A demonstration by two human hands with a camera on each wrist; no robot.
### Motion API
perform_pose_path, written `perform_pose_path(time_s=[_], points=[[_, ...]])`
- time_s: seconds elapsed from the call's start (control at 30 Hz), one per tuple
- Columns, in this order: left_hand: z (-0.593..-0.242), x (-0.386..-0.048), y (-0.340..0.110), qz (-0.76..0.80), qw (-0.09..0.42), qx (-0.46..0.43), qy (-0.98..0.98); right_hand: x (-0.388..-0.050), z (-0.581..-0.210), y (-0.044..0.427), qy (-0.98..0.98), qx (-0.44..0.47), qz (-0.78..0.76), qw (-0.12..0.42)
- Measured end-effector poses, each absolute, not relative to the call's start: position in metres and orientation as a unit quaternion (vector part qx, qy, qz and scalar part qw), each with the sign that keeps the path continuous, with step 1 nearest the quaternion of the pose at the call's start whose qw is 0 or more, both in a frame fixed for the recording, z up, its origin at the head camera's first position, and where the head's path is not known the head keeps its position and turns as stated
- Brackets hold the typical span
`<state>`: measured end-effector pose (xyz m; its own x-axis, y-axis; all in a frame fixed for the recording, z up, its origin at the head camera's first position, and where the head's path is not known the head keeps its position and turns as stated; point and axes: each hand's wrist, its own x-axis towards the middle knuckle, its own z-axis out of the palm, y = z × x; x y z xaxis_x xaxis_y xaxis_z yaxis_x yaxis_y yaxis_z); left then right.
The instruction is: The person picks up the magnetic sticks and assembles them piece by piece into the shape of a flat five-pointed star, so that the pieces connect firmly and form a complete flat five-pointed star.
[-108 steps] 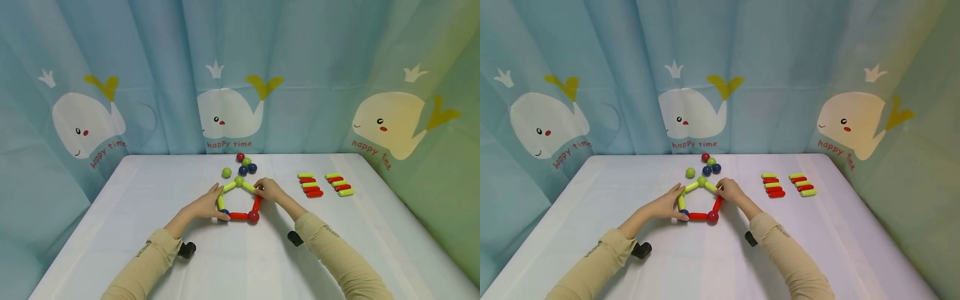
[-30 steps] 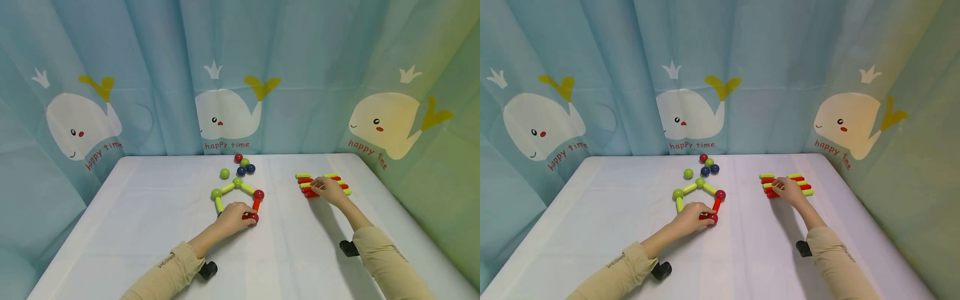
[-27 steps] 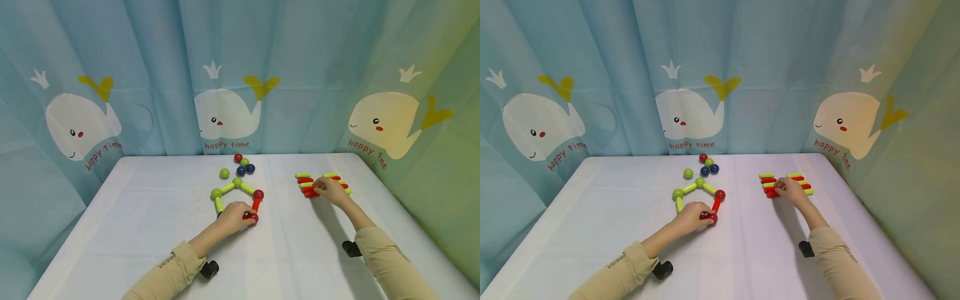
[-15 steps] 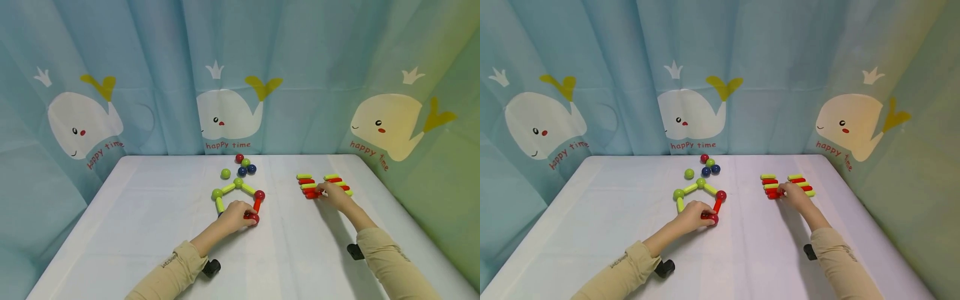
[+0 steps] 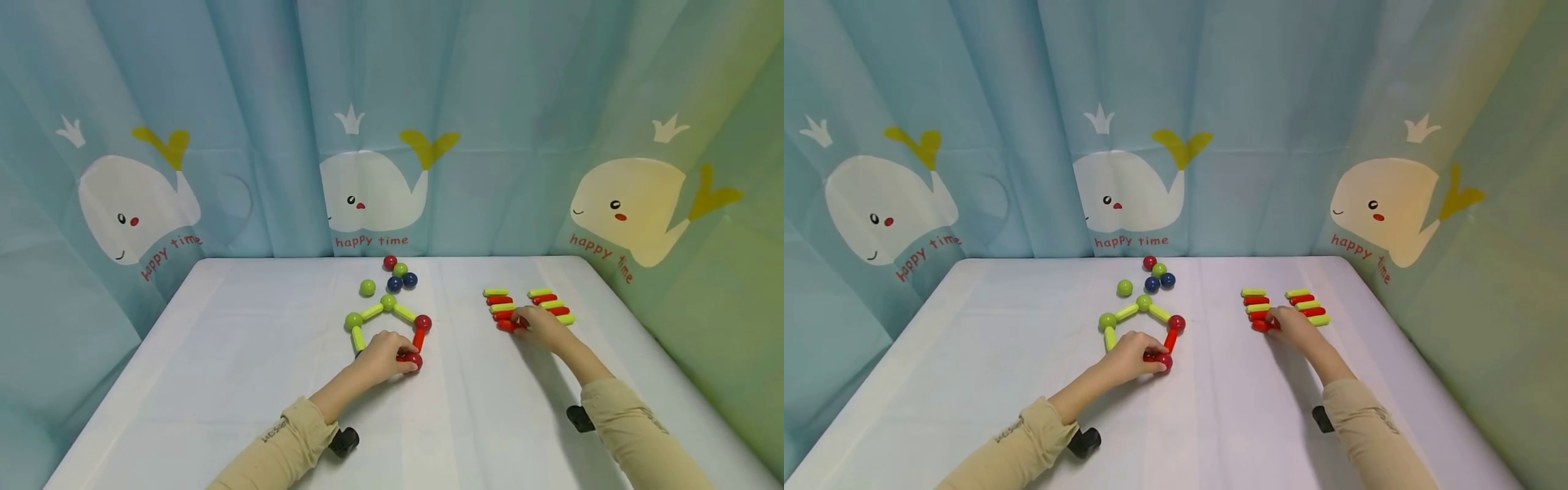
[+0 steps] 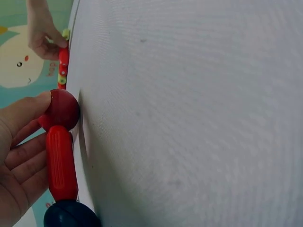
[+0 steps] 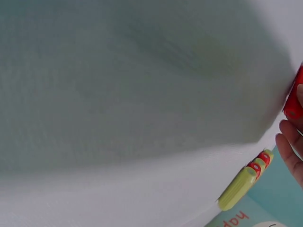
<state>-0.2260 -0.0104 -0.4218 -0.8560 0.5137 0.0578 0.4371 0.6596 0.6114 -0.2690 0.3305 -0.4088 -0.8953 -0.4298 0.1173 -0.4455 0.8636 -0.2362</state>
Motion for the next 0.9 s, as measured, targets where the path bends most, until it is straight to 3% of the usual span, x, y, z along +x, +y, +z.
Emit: perform_pose_path(time_s=[0.2,0.9], points=[[-0.422,-0.228,-0.010,0.317,0.059,0.262,0.910,-0.266,-0.410,0.326,-0.954,0.257,0.142,0.057],[-0.421,-0.226,-0.012,0.326,0.063,0.263,0.906,-0.250,-0.409,0.281,-0.918,0.276,0.285,0.018]])
